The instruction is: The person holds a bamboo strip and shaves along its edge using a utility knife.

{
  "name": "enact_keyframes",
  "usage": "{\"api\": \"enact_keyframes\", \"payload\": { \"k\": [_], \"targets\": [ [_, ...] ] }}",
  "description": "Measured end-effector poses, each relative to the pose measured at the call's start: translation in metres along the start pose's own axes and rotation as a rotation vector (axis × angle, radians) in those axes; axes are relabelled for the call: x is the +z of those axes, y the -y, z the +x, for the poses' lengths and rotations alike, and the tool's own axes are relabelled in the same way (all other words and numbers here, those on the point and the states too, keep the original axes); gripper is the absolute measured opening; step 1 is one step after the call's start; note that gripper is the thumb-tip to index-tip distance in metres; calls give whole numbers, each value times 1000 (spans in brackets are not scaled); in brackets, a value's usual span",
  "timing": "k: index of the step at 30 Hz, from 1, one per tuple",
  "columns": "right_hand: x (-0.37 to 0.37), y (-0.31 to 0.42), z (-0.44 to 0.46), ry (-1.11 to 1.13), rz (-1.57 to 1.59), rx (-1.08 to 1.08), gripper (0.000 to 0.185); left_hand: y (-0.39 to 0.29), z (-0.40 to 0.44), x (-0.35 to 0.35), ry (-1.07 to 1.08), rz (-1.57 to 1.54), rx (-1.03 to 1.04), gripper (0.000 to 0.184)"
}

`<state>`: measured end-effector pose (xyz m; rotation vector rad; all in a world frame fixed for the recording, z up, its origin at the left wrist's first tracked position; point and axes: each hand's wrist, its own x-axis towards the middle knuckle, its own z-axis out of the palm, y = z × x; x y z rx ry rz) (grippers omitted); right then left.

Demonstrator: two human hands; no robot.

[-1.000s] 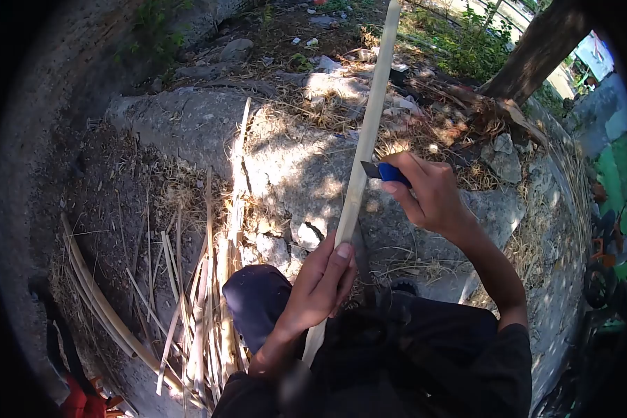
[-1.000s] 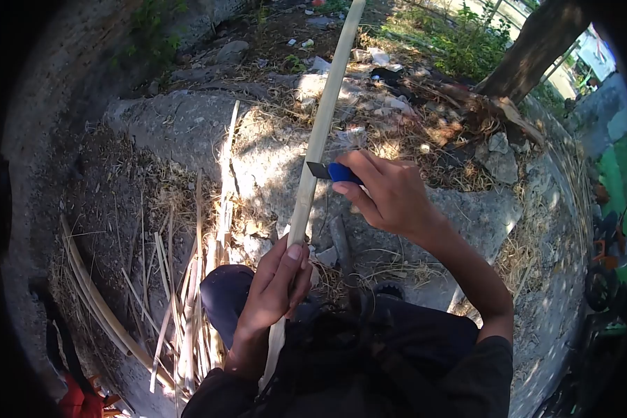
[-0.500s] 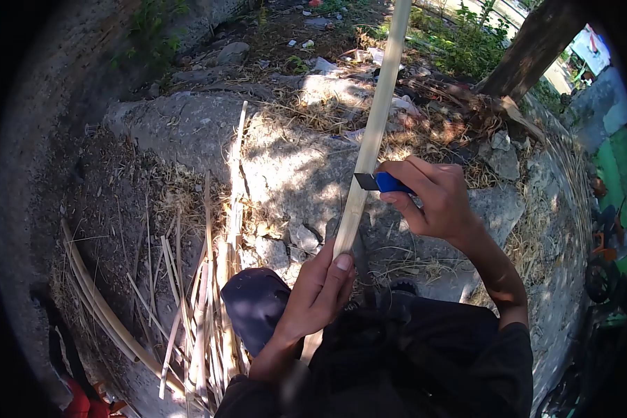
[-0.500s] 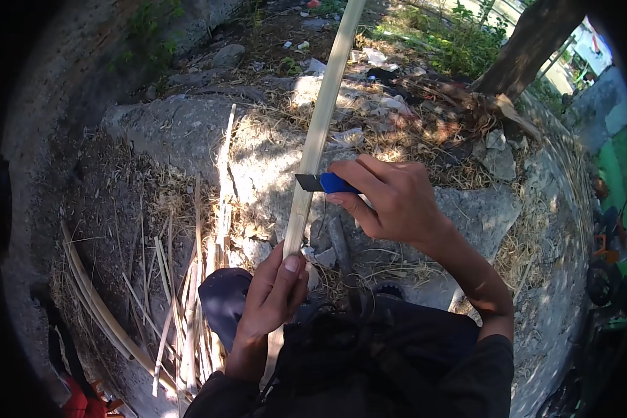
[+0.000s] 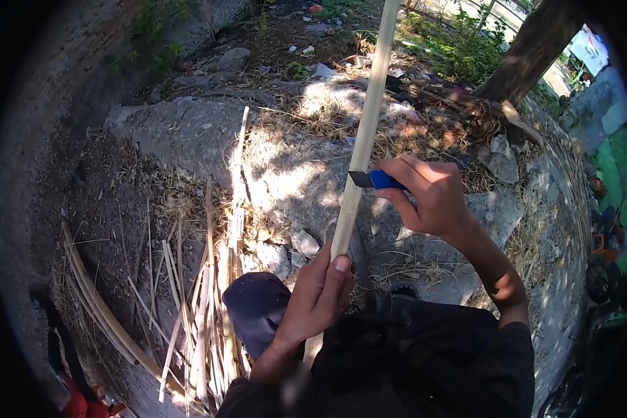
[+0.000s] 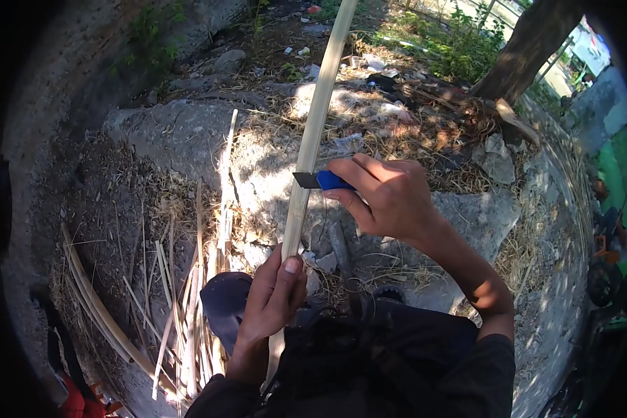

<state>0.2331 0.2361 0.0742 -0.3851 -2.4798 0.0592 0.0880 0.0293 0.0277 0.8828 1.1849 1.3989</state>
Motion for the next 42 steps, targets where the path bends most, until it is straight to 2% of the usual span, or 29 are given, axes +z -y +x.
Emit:
{"api": "enact_keyframes", "payload": {
  "k": [7,21,27,31,33,34,36,38,40,42],
  "targets": [
    [7,-2,5,-56,32,-18,26,2,3,1,-63,40,36,24],
    [15,-9,13,-55,19,-51,23,3,3,-5,-50,97,63,26],
    [17,-14,15,-24,17,-40,26,4,1,-6,-67,107,74,26],
    [18,-20,19,-80,-15,-54,28,4,-1,-7,-59,104,54,26],
    [13,-41,29,-171,-47,139,29,-2,-8,-3,-40,122,32,27],
    [7,-53,35,-172,-57,134,29,-7,-11,0,-19,137,7,27],
    [-7,-79,45,-216,58,325,29,-10,-13,1,-2,156,-16,28],
    [-8,-115,54,-328,-133,309,29,-6,-13,-1,44,195,-45,26],
    [-9,-163,65,-346,-226,407,33,-5,-13,-1,58,188,-50,26],
    [-5,-226,70,-465,109,513,40,-8,-14,1,66,-18,-12,29]
  ]
}}
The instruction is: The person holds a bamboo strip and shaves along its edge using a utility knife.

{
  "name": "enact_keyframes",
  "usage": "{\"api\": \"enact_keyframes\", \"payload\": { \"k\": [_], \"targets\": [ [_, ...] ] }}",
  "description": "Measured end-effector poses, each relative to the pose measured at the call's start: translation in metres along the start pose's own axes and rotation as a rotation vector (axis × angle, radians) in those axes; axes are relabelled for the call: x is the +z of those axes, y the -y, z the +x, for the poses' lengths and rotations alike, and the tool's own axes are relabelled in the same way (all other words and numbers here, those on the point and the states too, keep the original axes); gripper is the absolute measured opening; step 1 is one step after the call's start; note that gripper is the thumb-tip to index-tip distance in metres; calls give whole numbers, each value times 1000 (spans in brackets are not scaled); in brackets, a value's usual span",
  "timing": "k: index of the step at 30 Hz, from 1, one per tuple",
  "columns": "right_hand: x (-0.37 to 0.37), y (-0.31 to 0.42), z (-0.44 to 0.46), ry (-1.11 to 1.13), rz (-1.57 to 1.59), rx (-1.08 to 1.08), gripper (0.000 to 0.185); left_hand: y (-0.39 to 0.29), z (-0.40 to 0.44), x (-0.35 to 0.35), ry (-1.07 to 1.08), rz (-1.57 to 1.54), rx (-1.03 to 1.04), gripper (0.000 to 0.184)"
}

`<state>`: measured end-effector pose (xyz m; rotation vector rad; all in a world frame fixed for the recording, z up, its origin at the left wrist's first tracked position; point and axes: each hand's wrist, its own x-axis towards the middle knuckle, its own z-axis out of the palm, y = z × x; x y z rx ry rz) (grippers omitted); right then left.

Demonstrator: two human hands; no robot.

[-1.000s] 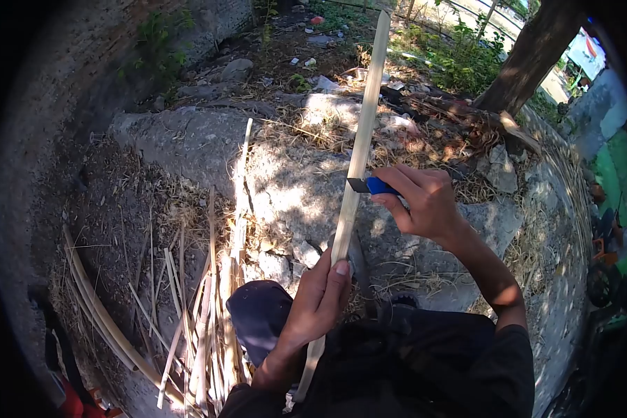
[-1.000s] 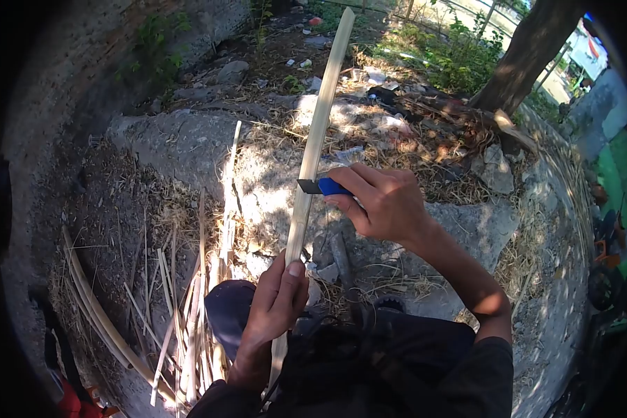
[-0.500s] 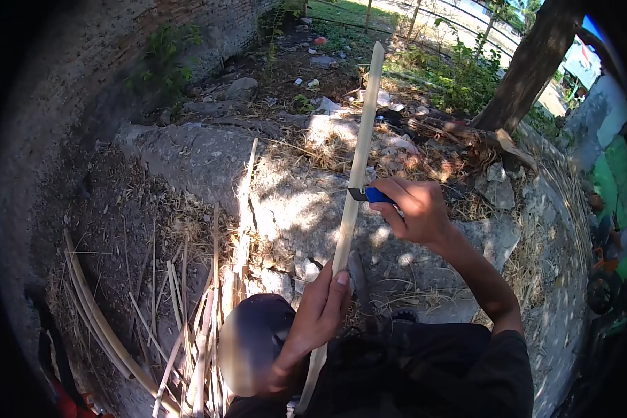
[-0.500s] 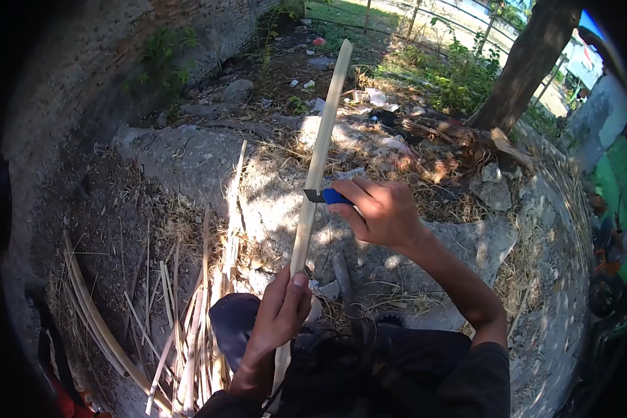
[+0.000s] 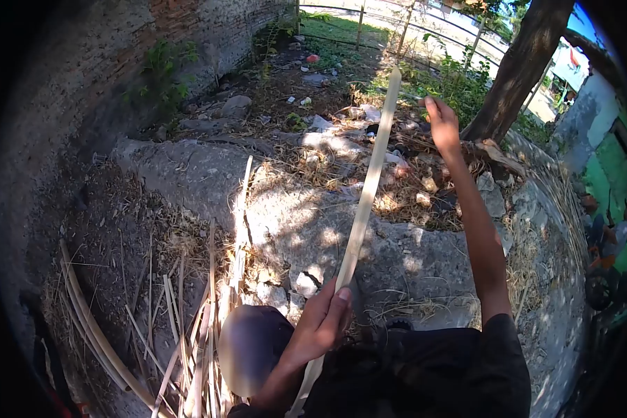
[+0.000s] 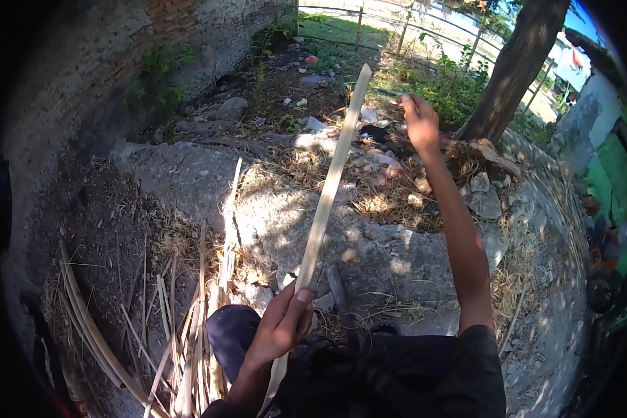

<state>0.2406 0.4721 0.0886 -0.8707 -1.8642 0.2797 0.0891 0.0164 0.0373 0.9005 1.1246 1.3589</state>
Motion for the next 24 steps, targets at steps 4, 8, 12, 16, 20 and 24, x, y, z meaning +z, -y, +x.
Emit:
{"api": "enact_keyframes", "payload": {
  "k": [4,8,12,16,20,24],
  "targets": [
    [-1,3,-19,314,1114,709,58,5,13,-12,-116,-91,-18,29],
    [8,105,-106,721,815,651,47,6,20,-23,-158,-155,-40,33],
    [-14,182,-169,712,253,-197,28,7,17,-24,-79,-176,-28,32],
    [-23,202,-195,605,112,-539,26,6,12,-16,-109,-115,-37,31],
    [-25,202,-196,587,9,-532,28,16,13,-8,-165,-120,86,26],
    [-25,202,-196,564,-6,-541,27,17,10,-7,-159,-36,69,24]
  ]
}}
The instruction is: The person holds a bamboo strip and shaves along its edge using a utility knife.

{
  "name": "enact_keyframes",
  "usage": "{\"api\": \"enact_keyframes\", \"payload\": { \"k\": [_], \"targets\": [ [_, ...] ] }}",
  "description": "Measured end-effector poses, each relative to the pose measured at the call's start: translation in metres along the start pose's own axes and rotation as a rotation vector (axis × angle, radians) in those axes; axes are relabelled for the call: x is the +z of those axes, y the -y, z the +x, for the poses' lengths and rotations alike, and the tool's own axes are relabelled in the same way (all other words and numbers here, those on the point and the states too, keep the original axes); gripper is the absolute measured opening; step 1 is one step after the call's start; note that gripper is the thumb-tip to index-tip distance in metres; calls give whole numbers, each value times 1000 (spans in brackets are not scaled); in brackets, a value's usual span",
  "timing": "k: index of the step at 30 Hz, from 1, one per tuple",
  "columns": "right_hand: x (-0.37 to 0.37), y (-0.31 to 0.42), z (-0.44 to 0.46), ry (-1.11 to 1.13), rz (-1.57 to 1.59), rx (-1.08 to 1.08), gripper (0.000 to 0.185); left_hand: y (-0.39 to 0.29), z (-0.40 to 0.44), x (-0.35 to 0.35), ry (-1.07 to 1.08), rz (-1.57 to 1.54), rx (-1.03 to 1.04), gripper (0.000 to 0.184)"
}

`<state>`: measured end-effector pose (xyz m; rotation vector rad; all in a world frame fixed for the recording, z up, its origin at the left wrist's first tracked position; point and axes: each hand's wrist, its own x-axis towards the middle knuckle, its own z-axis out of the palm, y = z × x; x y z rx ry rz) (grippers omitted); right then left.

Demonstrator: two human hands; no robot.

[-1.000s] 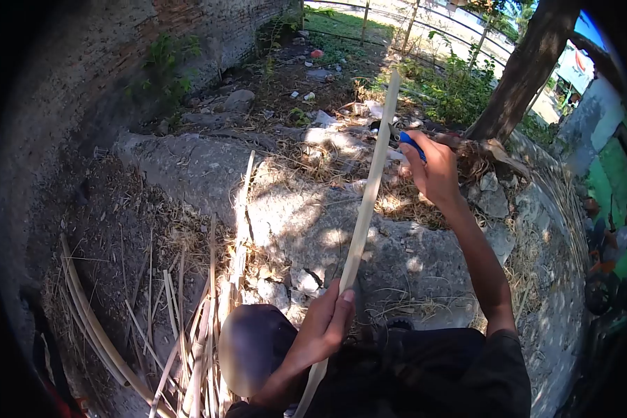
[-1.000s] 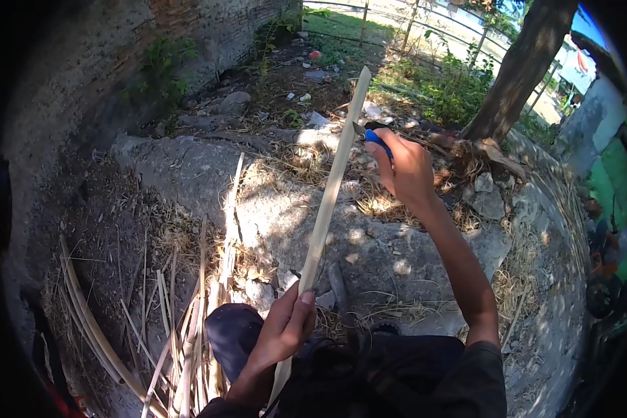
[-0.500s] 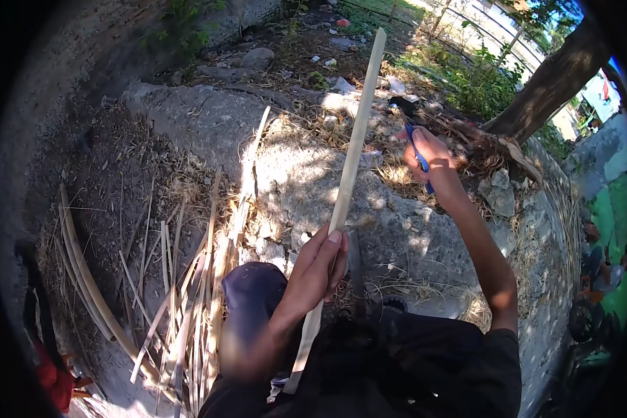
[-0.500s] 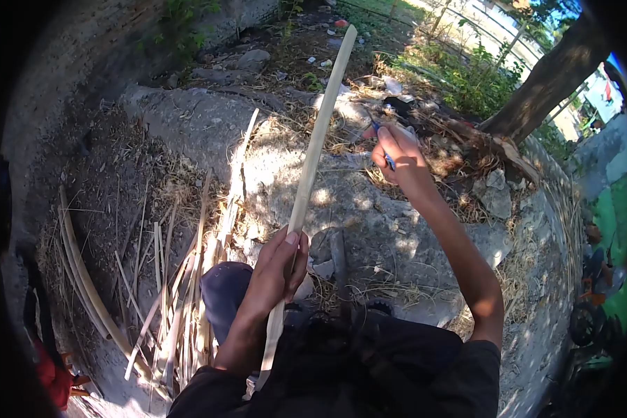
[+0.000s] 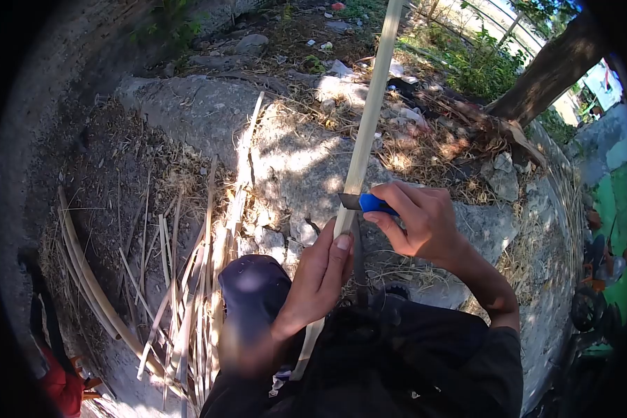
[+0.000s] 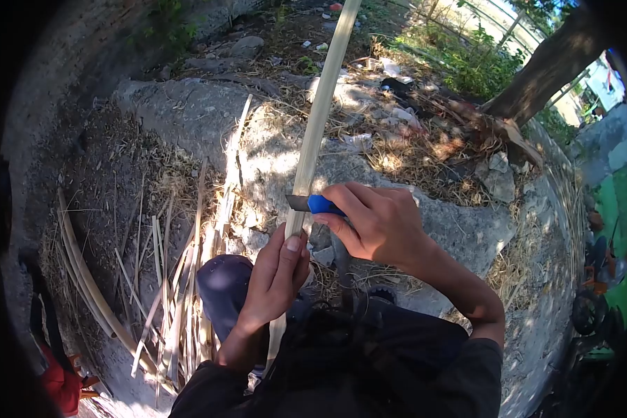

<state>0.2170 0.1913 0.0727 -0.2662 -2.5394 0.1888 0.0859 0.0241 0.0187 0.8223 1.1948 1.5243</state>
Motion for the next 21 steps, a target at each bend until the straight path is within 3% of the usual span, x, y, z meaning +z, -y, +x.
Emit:
{"api": "enact_keyframes", "payload": {
  "k": [13,17,18,21],
  "targets": [
    [16,-24,6,-25,-140,-12,24,1,10,-2,-104,276,67,28],
    [-33,-96,35,-236,-223,459,31,-2,-5,1,-14,303,65,29],
    [-44,-93,38,-378,-94,510,32,-6,-6,0,10,297,78,29],
    [-51,-63,27,-245,-13,400,25,-2,0,1,-17,270,67,29]
  ]
}}
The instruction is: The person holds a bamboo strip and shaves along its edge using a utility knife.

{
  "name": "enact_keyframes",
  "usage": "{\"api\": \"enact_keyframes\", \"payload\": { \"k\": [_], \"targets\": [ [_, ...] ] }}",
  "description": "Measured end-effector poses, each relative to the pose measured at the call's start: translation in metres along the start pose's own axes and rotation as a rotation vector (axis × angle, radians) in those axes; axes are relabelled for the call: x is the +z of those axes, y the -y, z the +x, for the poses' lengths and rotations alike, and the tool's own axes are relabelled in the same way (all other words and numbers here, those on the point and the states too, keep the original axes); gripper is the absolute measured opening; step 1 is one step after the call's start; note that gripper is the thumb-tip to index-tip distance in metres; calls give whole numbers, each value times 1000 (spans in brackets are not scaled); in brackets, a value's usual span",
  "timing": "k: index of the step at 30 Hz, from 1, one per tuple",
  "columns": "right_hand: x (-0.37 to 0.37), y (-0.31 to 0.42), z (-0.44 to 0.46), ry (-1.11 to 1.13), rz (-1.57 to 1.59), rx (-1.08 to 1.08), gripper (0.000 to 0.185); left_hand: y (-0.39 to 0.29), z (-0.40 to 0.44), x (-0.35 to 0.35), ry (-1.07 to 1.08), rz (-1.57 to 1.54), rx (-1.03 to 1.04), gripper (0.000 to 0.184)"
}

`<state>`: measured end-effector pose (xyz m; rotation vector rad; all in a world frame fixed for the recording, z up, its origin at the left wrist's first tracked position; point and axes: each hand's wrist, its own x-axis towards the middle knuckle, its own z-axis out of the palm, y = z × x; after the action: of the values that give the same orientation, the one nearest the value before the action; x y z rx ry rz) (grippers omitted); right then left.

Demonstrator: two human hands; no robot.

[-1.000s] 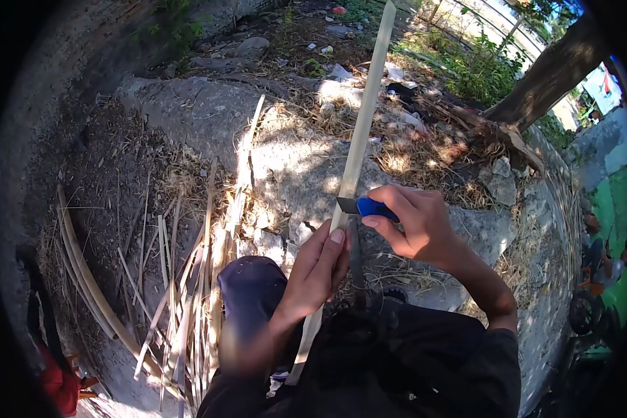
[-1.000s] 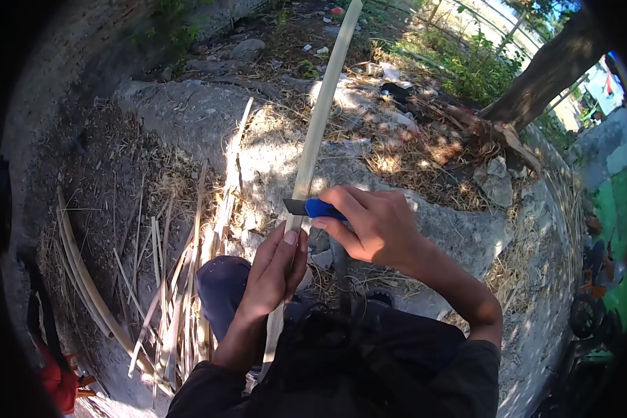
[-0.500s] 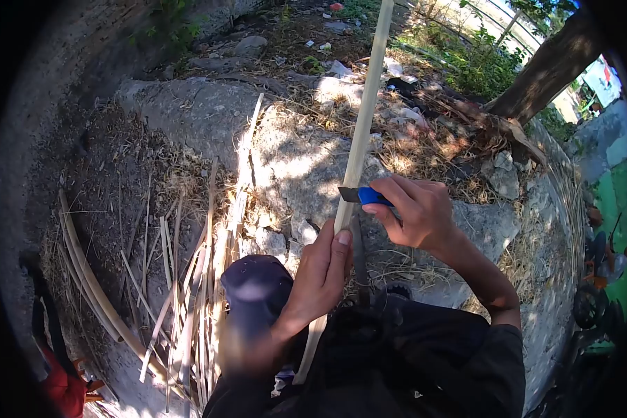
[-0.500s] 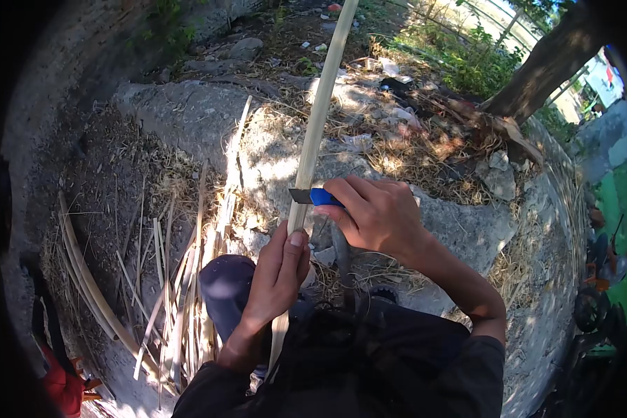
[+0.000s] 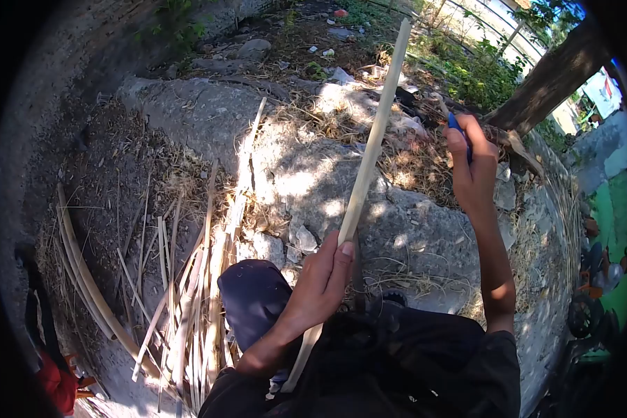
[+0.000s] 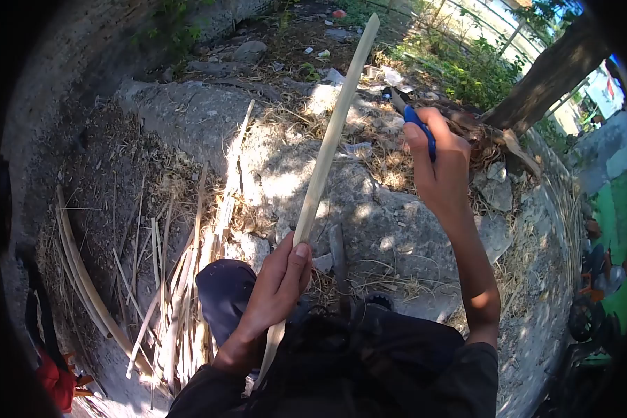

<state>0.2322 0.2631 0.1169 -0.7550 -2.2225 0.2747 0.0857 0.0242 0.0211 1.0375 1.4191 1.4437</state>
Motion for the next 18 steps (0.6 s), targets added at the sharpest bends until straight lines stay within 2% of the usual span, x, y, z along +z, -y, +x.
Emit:
{"api": "enact_keyframes", "payload": {
  "k": [3,5,8,12,18],
  "targets": [
    [29,29,-35,180,107,-198,22,6,5,-1,-13,3,-32,28],
    [43,40,-53,237,68,-339,25,9,5,2,-36,-59,11,27],
    [47,44,-60,290,15,-411,27,4,4,2,-42,-72,-27,27],
    [44,43,-59,280,-35,-380,27,6,3,1,-41,-3,12,28],
    [48,34,-58,266,-17,-350,28,0,2,4,-106,268,88,19]
  ]
}}
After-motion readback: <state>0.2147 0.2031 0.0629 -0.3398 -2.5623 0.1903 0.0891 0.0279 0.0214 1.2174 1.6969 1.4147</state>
